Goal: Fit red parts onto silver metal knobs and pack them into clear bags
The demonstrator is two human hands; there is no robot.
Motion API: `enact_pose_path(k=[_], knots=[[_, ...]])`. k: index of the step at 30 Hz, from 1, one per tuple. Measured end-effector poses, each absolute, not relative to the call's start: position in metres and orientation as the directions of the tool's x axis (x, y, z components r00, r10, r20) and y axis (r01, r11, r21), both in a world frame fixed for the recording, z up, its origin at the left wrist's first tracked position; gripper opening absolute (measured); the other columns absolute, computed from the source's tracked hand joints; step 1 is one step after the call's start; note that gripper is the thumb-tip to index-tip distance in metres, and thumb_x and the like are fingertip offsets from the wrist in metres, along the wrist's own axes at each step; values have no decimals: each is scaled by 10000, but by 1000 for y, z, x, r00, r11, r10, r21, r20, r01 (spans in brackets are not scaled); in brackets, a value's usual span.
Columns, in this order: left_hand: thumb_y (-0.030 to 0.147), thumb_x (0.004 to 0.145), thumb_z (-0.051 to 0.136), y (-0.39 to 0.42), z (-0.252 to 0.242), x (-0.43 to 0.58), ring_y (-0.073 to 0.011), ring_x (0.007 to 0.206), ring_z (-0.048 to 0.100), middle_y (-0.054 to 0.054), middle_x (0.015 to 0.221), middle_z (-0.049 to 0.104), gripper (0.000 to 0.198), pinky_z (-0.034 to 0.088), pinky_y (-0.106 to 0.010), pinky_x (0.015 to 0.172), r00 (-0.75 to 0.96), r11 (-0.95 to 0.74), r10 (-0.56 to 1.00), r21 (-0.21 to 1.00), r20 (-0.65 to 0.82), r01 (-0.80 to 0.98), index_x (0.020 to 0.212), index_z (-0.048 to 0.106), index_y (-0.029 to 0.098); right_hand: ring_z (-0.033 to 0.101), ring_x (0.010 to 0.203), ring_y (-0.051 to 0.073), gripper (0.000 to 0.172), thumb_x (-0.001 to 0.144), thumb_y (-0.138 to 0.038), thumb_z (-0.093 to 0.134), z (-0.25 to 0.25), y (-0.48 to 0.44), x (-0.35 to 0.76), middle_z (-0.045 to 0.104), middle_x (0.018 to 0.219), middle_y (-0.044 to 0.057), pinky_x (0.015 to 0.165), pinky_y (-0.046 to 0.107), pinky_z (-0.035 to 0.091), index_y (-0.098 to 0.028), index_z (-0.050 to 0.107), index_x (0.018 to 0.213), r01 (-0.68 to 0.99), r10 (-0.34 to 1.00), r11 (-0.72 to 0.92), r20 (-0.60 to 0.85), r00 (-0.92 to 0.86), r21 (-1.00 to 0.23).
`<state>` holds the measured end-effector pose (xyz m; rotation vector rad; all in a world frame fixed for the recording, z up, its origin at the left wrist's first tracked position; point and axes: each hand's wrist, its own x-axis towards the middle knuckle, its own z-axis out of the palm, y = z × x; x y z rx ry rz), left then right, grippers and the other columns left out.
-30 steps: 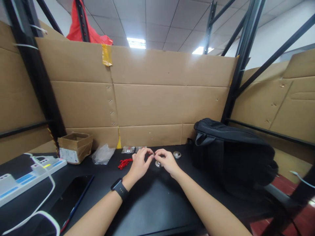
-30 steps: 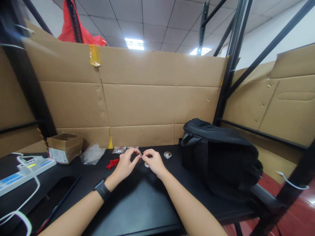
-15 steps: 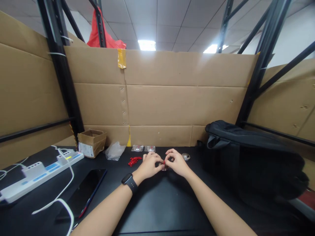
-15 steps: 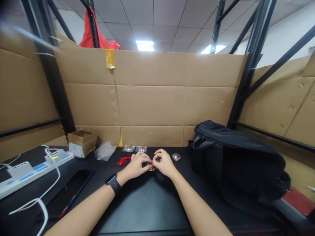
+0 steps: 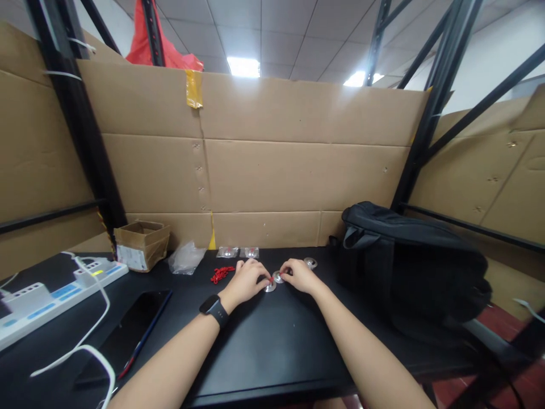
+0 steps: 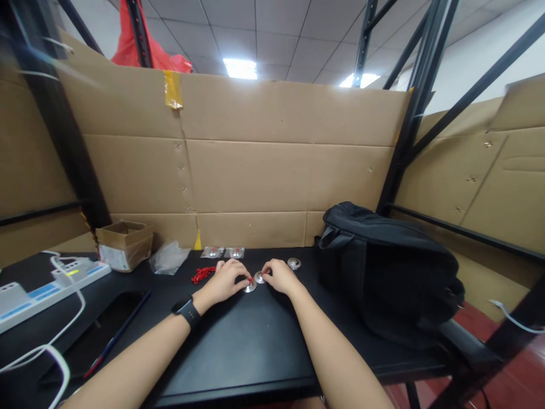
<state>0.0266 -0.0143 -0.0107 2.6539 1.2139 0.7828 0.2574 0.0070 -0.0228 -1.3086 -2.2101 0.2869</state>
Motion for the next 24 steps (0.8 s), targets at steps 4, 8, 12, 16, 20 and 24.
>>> enact_pose_path(k=[4, 8, 12, 16, 20, 24], knots=[[358, 906, 621, -14, -9, 29, -247, 1085, 516, -30, 1060, 719, 176, 280, -404, 890, 583, -704, 698, 249, 417, 665, 1046, 723, 327, 633, 803, 163, 100, 794, -235, 723, -22, 6, 253, 696, 869, 26, 746, 248, 438, -227, 753, 889, 744, 852, 514, 354, -385, -428], [284, 937, 566, -14, -6, 30, -238, 1033, 526, -20, 930, 721, 165, 265, -409, 883, 641, -731, 659, 137, 394, 668, 906, 728, 294, 647, 840, 168, 83, 823, -192, 688, -17, 4, 250, 709, 889, 31, 773, 243, 436, -232, 758, 841, 782, 857, 500, 343, -385, -372], [210, 928, 533, -18, -2, 31, -224, 945, 549, -21, 879, 701, 175, 272, -400, 859, 633, -713, 651, 51, 418, 699, 994, 682, 276, 668, 887, 189, 93, 829, -204, 687, -11, 4, 252, 733, 921, 44, 805, 251, 443, -232, 766, 869, 831, 879, 458, 298, -371, -316], [205, 929, 519, -19, -2, 33, -227, 939, 547, -35, 898, 693, 195, 267, -408, 866, 676, -732, 602, -44, 424, 680, 1018, 675, 281, 681, 941, 198, 133, 840, -183, 657, -5, 1, 253, 751, 954, 46, 815, 248, 442, -239, 770, 879, 877, 901, 411, 260, -348, -250], [242, 945, 524, -12, -2, 31, -224, 914, 547, -36, 814, 695, 208, 255, -415, 886, 669, -724, 618, -33, 413, 689, 807, 679, 235, 683, 958, 217, 130, 835, -190, 653, 4, -4, 253, 758, 967, 51, 782, 261, 440, -253, 766, 854, 938, 930, 315, 243, -276, -143], [244, 945, 519, -7, 2, 24, -234, 935, 557, -41, 812, 710, 217, 254, -415, 885, 618, -676, 674, -1, 405, 737, 835, 706, 242, 684, 934, 217, 133, 842, -185, 638, 9, -6, 254, 756, 949, 57, 772, 271, 429, -249, 755, 832, 965, 949, 244, 227, -218, -93]])
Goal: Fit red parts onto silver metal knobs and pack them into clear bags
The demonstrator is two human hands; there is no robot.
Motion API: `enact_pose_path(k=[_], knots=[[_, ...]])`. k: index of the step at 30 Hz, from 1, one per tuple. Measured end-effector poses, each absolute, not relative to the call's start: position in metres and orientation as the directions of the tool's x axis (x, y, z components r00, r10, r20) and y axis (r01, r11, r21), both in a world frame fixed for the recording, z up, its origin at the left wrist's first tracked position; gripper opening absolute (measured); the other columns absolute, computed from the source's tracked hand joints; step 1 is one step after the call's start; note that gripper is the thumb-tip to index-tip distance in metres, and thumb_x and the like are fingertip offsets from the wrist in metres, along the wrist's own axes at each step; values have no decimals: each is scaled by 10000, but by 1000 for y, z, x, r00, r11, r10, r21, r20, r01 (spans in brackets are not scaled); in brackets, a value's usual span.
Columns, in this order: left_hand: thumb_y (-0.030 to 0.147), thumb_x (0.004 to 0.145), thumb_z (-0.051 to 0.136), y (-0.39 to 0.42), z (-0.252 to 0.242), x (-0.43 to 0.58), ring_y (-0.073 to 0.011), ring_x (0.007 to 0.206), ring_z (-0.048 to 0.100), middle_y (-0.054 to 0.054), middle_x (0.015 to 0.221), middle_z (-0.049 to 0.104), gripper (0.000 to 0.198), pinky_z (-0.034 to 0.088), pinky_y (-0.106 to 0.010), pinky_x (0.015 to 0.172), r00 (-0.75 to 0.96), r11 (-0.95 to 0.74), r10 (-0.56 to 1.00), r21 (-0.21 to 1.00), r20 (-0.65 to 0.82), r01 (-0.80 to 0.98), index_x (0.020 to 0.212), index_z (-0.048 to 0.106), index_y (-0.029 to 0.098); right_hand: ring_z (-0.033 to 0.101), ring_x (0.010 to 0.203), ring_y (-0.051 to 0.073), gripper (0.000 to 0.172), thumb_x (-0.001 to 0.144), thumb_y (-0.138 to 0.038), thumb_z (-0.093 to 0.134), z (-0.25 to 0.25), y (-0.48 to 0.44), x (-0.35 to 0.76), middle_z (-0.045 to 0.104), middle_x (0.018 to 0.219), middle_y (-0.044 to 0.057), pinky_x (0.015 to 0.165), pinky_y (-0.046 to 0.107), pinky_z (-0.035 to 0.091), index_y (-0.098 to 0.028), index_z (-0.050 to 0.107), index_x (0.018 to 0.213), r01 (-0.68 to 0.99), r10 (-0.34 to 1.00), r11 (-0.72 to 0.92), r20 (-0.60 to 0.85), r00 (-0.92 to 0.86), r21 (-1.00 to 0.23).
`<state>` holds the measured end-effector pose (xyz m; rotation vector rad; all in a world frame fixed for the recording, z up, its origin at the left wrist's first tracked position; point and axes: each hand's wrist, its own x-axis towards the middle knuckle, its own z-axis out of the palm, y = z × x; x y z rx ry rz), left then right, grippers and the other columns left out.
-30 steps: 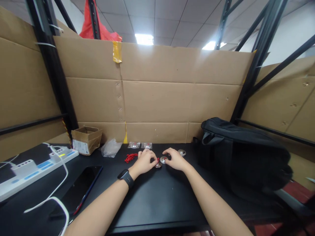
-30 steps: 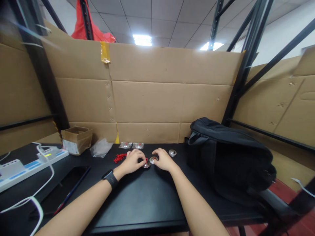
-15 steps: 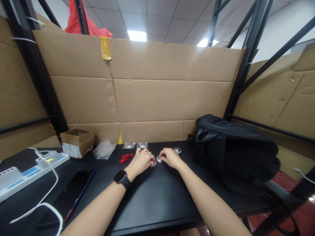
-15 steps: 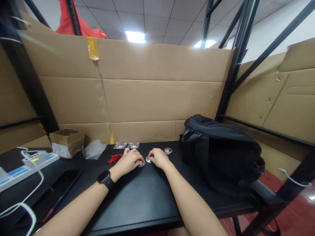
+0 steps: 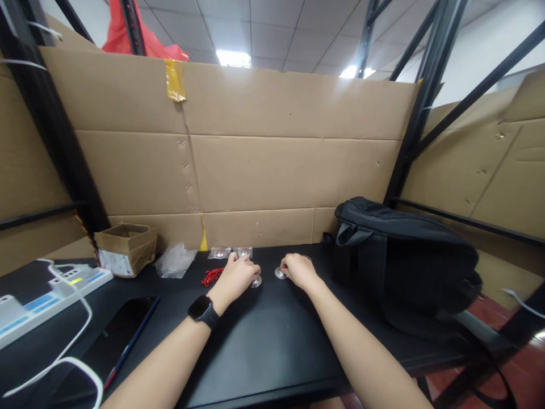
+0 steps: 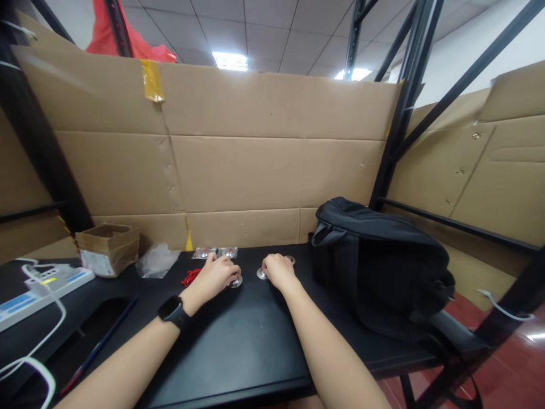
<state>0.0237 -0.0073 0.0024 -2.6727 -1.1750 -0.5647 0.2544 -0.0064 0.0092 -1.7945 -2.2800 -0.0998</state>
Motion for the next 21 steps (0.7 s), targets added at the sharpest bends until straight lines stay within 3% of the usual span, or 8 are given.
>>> enact_pose_path(k=[5, 8, 14, 17, 21], knots=[[209, 929, 506, -1, 1, 14, -259, 971, 563, -57, 809, 704, 259, 262, -432, 889, 596, -628, 729, -18, 336, 778, 826, 739, 253, 675, 839, 209, 132, 834, -149, 641, 7, -2, 260, 738, 874, 68, 709, 271, 401, -217, 730, 763, 952, 947, 264, 227, -226, -157], [224, 933, 513, 4, -4, 12, -266, 991, 547, -71, 903, 697, 228, 274, -443, 898, 566, -598, 739, -30, 367, 801, 824, 713, 233, 647, 800, 208, 144, 837, -137, 645, 2, 0, 264, 705, 838, 83, 686, 276, 387, -189, 694, 712, 932, 933, 302, 261, -246, -202], [255, 970, 494, 1, -7, 17, -274, 1127, 487, -86, 1128, 644, 195, 298, -441, 925, 525, -600, 695, -6, 491, 800, 886, 668, 226, 585, 903, 181, 119, 892, -128, 577, -7, 4, 258, 629, 920, 57, 825, 283, 424, -182, 637, 805, 748, 815, 550, 433, -384, -372], [274, 984, 477, -6, -2, 22, -263, 1187, 464, -73, 1208, 617, 198, 308, -431, 941, 483, -608, 689, 68, 541, 791, 927, 665, 245, 574, 927, 178, 101, 921, -163, 559, -10, 5, 250, 608, 935, 52, 878, 298, 436, -185, 619, 843, 647, 769, 621, 502, -395, -442], [323, 970, 510, -9, 0, 27, -260, 1166, 489, -61, 1211, 610, 195, 332, -439, 949, 303, -538, 746, 267, 593, 800, 906, 681, 254, 574, 943, 186, 118, 926, -204, 561, -9, 4, 245, 602, 953, 61, 908, 330, 447, -183, 608, 819, 639, 783, 586, 552, -287, -498]])
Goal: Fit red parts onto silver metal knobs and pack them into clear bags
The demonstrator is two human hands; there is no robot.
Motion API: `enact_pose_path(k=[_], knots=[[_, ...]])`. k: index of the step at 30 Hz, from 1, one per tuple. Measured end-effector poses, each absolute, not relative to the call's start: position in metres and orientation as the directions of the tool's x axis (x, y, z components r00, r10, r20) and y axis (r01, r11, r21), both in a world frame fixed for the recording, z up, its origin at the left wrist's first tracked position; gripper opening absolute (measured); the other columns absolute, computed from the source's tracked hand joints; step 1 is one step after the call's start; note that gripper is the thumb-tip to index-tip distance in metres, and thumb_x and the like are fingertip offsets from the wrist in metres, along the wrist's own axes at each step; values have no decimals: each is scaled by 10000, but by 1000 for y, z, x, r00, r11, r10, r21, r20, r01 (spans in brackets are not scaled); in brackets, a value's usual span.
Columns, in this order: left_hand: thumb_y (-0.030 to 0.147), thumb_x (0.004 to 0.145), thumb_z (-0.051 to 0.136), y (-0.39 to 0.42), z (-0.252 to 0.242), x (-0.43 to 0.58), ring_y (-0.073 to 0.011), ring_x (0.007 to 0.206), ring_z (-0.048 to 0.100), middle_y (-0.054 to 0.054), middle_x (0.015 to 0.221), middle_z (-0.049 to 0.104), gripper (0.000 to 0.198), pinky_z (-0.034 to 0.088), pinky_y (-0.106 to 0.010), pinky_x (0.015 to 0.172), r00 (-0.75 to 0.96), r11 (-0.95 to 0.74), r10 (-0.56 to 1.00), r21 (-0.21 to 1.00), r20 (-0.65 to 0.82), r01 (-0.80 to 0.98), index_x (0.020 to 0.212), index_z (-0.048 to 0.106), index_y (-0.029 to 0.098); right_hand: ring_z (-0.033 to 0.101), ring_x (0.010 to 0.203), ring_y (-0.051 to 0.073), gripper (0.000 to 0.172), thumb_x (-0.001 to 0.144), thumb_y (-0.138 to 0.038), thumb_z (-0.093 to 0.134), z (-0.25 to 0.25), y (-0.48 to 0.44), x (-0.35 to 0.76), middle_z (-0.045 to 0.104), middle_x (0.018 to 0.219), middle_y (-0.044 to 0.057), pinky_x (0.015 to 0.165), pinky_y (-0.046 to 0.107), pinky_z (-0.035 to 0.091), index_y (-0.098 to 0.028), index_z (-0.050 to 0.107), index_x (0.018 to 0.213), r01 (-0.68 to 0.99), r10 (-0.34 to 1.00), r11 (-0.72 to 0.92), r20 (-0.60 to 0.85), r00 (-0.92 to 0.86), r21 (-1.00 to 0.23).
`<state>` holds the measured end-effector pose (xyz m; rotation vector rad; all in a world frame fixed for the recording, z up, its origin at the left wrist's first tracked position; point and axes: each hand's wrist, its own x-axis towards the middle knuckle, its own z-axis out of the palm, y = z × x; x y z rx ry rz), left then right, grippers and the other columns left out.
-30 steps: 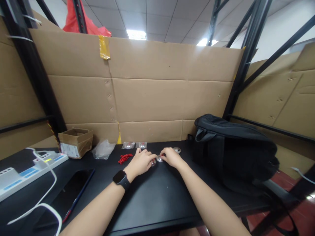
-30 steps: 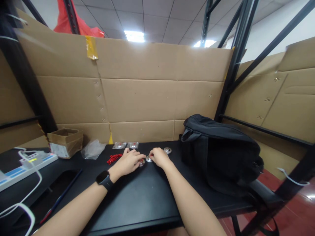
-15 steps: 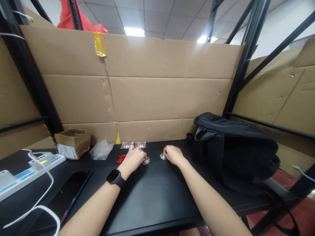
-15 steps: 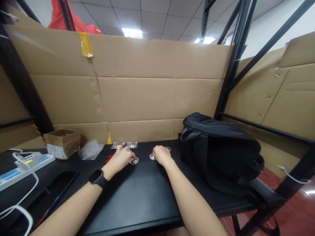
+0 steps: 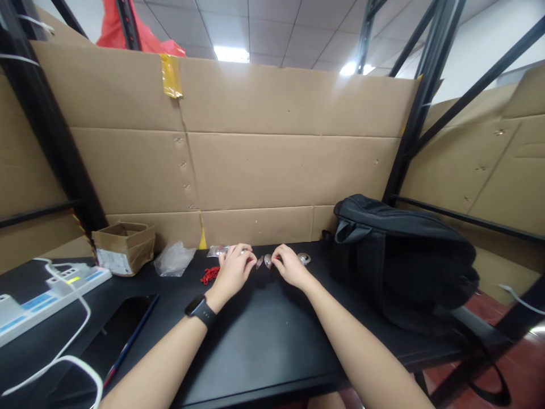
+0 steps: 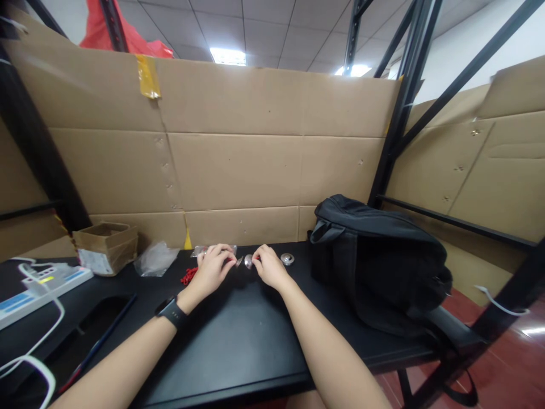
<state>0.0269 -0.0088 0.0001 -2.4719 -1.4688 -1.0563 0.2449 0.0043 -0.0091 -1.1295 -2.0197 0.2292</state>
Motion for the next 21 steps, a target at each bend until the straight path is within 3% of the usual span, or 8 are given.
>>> enact_pose_path(k=[4, 8, 11, 13, 17, 21], knots=[[366, 953, 528, -3, -6, 31, -249, 1111, 543, -54, 1137, 626, 200, 389, -427, 937, 125, -470, 811, 510, 571, 721, 917, 689, 253, 618, 953, 183, 159, 937, -311, 550, -8, 0, 235, 637, 1058, 81, 822, 301, 505, -185, 615, 865, 448, 799, 591, 565, -207, -671], [360, 933, 556, 0, -11, 34, -231, 1115, 561, -44, 1100, 637, 183, 422, -391, 943, 133, -502, 824, 600, 551, 623, 899, 695, 246, 696, 896, 189, 248, 867, -432, 638, -11, -7, 217, 654, 1174, 92, 791, 335, 576, -189, 591, 875, 84, 885, 448, 428, -182, -890], [365, 920, 573, -3, -9, 35, -245, 1132, 555, -50, 1104, 639, 179, 419, -410, 945, 120, -484, 831, 599, 543, 638, 895, 709, 252, 726, 791, 183, 345, 798, -449, 722, -13, -11, 210, 671, 1125, 71, 723, 358, 618, -218, 587, 1014, -126, 923, 310, 330, -199, -942], [368, 914, 579, -6, -7, 35, -261, 1143, 544, -53, 1116, 641, 179, 405, -439, 948, 121, -461, 840, 577, 529, 674, 891, 720, 260, 734, 800, 182, 461, 765, -428, 765, -12, -12, 211, 672, 1117, 63, 768, 380, 627, -243, 591, 1149, -178, 932, 258, 293, -213, -950], [365, 918, 572, -11, -5, 37, -273, 1160, 520, -55, 1117, 647, 187, 384, -455, 944, 160, -461, 838, 522, 521, 717, 892, 729, 265, 727, 888, 212, 508, 726, -421, 804, -8, -14, 215, 665, 1129, 84, 882, 434, 607, -208, 663, 1165, -192, 935, 213, 257, -245, -958], [390, 935, 551, -9, -2, 33, -258, 1144, 518, -49, 1111, 645, 209, 376, -431, 939, 238, -520, 804, 450, 545, 726, 917, 718, 266, 719, 867, 218, 543, 665, -390, 851, -8, -13, 216, 681, 1109, 87, 851, 429, 609, -201, 676, 1143, -140, 918, 278, 305, -252, -950]])
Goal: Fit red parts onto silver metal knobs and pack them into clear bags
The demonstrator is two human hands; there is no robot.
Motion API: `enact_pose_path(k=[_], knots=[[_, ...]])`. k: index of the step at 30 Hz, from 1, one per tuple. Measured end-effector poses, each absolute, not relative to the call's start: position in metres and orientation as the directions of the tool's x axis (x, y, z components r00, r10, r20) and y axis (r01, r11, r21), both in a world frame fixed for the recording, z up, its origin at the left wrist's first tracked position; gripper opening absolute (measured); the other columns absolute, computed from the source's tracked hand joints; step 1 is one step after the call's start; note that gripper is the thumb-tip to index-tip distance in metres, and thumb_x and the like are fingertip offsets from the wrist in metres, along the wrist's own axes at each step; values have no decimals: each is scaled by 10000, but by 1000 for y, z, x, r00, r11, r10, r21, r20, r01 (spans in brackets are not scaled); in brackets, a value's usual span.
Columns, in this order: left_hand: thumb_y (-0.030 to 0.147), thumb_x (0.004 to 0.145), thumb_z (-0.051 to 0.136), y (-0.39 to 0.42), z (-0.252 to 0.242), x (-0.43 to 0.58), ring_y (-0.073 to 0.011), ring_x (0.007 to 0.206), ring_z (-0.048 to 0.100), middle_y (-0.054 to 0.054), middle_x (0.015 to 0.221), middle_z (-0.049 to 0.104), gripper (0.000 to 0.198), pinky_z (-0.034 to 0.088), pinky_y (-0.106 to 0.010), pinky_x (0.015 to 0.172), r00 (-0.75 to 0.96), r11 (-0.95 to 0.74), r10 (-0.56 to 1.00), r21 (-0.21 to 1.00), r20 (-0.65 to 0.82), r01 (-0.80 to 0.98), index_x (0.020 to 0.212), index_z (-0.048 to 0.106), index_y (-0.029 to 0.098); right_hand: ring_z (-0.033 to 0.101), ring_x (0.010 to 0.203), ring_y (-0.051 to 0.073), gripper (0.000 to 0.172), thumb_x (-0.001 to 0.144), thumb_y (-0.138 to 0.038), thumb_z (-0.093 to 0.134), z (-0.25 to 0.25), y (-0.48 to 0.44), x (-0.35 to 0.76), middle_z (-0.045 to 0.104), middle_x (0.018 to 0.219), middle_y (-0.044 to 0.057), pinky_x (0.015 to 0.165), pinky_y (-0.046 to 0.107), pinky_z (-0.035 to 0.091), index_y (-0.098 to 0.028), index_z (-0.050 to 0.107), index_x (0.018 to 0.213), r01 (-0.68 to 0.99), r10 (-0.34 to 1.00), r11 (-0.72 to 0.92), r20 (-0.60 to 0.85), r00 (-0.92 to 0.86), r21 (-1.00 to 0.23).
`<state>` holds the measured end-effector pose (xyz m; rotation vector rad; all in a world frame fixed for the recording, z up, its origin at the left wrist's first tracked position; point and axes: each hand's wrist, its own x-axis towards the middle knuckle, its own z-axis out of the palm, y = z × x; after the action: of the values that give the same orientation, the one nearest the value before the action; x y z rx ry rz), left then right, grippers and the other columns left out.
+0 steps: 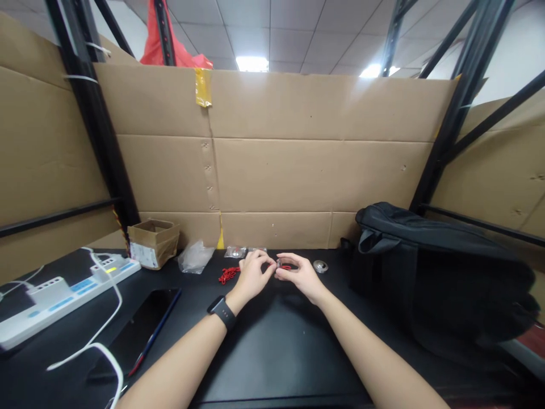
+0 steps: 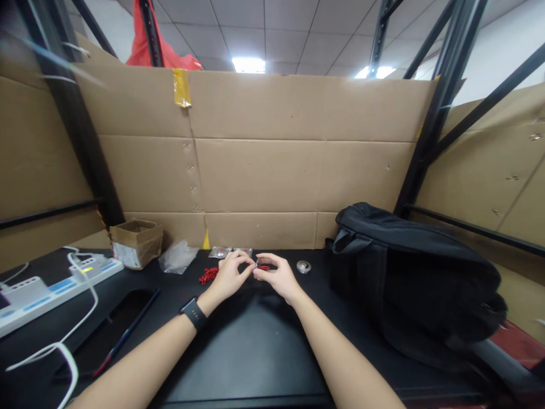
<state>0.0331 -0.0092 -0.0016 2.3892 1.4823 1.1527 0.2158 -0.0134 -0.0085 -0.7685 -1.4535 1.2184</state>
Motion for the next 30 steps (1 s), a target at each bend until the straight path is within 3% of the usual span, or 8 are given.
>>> enact_pose_path(k=[4, 8, 11, 15, 19, 25, 30], knots=[[393, 961, 491, 0, 4, 9, -269, 1134, 512, -67, 1126, 644, 234, 321, -474, 988, 263, -477, 777, 262, 572, 839, 992, 686, 268, 708, 781, 189, 522, 671, -367, 835, -9, -11, 218, 681, 1100, 89, 727, 352, 607, -195, 666, 1135, -47, 921, 320, 323, -217, -946], [249, 886, 525, 13, 2, -34, -365, 1206, 449, -174, 1215, 606, 206, 302, -512, 962, 32, -113, 837, 115, 547, 987, 1005, 686, 203, 688, 731, 152, 515, 684, -373, 813, -7, -8, 227, 654, 1149, 90, 718, 331, 595, -200, 647, 1140, 12, 923, 349, 341, -177, -937], [132, 838, 478, 21, -2, -66, -357, 1151, 492, -185, 1169, 640, 281, 300, -495, 910, -161, 120, 836, 112, 524, 986, 1041, 663, 189, 687, 739, 154, 535, 687, -388, 807, -6, -5, 233, 643, 1162, 97, 702, 323, 592, -197, 624, 1151, 27, 927, 353, 346, -146, -935], [98, 823, 436, 29, -4, -98, -320, 1002, 585, -138, 931, 700, 376, 276, -461, 862, -363, 301, 780, 202, 510, 932, 1135, 612, 214, 695, 734, 163, 542, 678, -387, 811, -7, -2, 237, 645, 1157, 101, 671, 320, 587, -196, 610, 1144, 45, 930, 353, 345, -129, -934], [158, 848, 434, 33, -5, -110, -313, 936, 617, -120, 844, 705, 347, 268, -439, 829, -418, 340, 774, 246, 476, 908, 1133, 618, 230, 690, 719, 154, 521, 687, -366, 806, -8, -1, 237, 640, 1156, 94, 650, 311, 576, -201, 609, 1139, 39, 927, 355, 347, -141, -934], [259, 866, 491, 37, -11, -111, -336, 1053, 574, -127, 1007, 710, 258, 272, -440, 843, -377, 291, 752, 241, 541, 926, 1085, 625, 236, 675, 724, 140, 494, 696, -343, 800, -8, -3, 238, 637, 1158, 83, 647, 289, 561, -203, 611, 1130, 26, 921, 361, 353, -166, -932], [215, 881, 447, 38, -13, -111, -318, 948, 610, -121, 821, 694, 281, 273, -432, 825, -399, 326, 779, 232, 484, 917, 1087, 638, 220, 664, 731, 135, 478, 691, -326, 803, -8, -4, 238, 639, 1137, 77, 638, 273, 552, -200, 620, 1114, 24, 917, 365, 354, -185, -931]])
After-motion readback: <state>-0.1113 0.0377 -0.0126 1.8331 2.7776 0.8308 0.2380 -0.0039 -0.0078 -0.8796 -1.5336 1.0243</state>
